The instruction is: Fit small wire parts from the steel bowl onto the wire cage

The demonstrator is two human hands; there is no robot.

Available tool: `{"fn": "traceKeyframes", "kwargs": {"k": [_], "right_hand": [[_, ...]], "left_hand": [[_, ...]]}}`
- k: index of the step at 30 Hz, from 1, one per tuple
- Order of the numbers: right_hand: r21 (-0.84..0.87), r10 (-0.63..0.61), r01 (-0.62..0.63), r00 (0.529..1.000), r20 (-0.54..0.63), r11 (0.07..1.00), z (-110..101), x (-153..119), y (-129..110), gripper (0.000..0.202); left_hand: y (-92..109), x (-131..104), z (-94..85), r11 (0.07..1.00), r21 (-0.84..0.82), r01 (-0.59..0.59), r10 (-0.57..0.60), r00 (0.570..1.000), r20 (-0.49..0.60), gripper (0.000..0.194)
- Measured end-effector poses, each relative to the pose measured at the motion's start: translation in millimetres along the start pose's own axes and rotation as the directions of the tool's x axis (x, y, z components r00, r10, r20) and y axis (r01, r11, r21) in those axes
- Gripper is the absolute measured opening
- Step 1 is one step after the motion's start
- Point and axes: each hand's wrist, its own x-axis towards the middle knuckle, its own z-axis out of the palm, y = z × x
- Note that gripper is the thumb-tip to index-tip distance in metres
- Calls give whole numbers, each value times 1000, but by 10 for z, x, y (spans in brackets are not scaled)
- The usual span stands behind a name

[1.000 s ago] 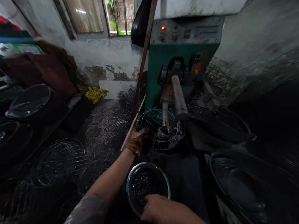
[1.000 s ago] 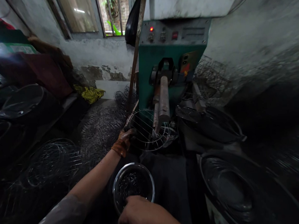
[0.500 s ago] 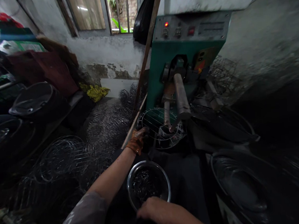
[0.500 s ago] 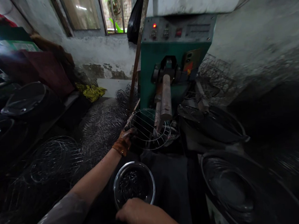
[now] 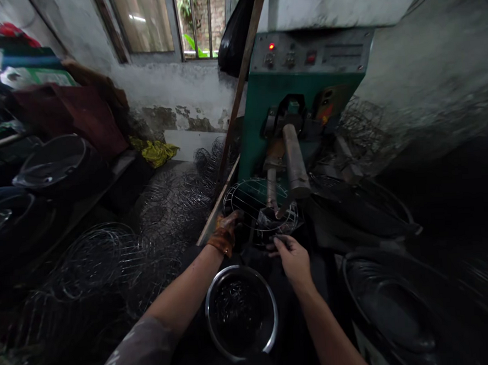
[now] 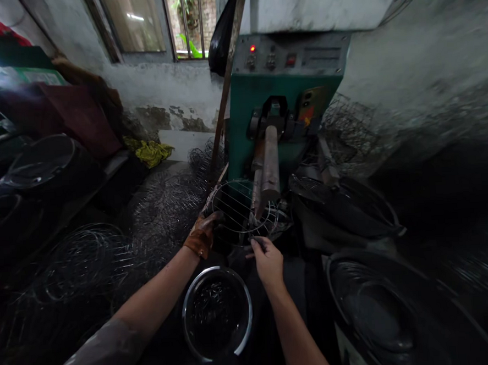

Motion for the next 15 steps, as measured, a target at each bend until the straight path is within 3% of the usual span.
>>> {"fn": "traceKeyframes", "kwargs": {"k": [3,6,15], "right_hand": [[-112,-15,15,1000,1,994,18,61,70,65],[-166,-12,13,1000,5,986,24,75,101,62],[-30,19,-19,1000,-16,999,36,100,91,58]], "left_hand": [[5,-27,58,1000,13,-12,13,999,-47,57],[-25,-26,88,999,39,-12,13,1000,-23,55],[-3,-33,150,999,13,47,-47,998,-46,50]]}}
